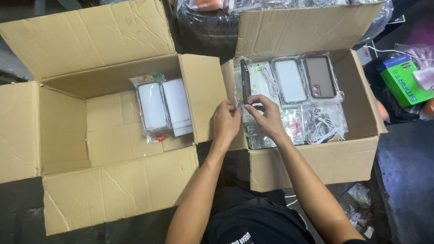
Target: Packing various phone cases into cardboard boxes.
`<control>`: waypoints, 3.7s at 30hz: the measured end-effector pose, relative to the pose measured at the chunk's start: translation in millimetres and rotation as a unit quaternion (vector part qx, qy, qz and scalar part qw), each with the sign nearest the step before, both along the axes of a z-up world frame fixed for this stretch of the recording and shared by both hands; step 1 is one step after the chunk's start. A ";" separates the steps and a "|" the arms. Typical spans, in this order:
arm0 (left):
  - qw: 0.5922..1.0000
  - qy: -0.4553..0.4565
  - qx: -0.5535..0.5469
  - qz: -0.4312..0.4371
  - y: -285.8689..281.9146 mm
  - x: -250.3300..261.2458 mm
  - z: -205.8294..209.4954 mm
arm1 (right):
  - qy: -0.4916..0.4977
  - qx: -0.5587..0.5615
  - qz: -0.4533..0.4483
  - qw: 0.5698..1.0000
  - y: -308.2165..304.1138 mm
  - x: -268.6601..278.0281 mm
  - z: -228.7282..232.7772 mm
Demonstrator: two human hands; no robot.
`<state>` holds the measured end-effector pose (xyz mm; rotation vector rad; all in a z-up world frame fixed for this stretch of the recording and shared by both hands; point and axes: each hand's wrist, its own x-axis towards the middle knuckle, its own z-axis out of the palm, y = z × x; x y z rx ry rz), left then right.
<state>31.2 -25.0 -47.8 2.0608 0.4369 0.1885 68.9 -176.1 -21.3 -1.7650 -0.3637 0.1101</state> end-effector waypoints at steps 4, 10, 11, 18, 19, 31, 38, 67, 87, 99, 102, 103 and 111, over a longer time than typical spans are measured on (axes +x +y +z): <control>0.999 -0.023 0.026 0.001 -1.8 6.0 -1.9 | -0.024 0.004 0.010 1.000 3.4 -7.0 1.9; 0.998 -0.024 -0.063 0.017 6.0 -5.7 21.3 | -0.130 -0.075 -0.006 0.989 10.0 -22.5 30.5; 0.998 -0.034 -0.052 0.020 9.6 -12.0 29.4 | -0.147 -0.078 0.002 0.986 12.1 -25.5 37.0; 0.992 -0.110 -0.060 -0.005 38.6 -51.7 78.6 | -0.142 -0.035 0.050 0.988 40.5 -46.0 73.5; 0.992 -0.111 -0.059 -0.002 43.2 -59.1 83.2 | -0.143 -0.034 0.053 0.988 45.3 -48.1 74.5; 0.978 -0.159 -0.114 -0.068 100.3 -103.6 154.4 | 0.018 0.153 0.160 0.975 107.5 -54.6 130.9; 0.966 -0.163 -0.193 -0.052 158.3 -101.1 163.4 | -0.158 -0.089 0.138 0.974 122.3 -43.3 176.4; 0.908 -0.111 -0.370 -0.161 241.3 -70.9 121.2 | 0.187 0.177 0.119 0.959 160.2 -27.2 92.9; 0.976 0.078 -0.180 -0.095 262.2 -38.0 82.9 | 0.180 0.206 -0.055 0.960 136.2 -19.2 71.5; 0.968 0.189 0.099 -0.131 238.0 3.7 -13.4 | 0.186 0.100 -0.050 0.976 132.9 -28.0 46.8; 0.969 0.193 0.107 -0.114 228.7 0.1 6.2 | 0.189 0.081 -0.054 0.977 131.0 -29.2 45.7; 0.969 0.193 0.107 -0.115 225.8 -1.0 12.1 | 0.188 0.081 -0.055 0.977 131.2 -30.2 46.2; 0.974 0.139 0.169 -0.066 207.4 -11.9 55.3 | 0.214 0.075 -0.063 0.972 129.2 -31.7 44.8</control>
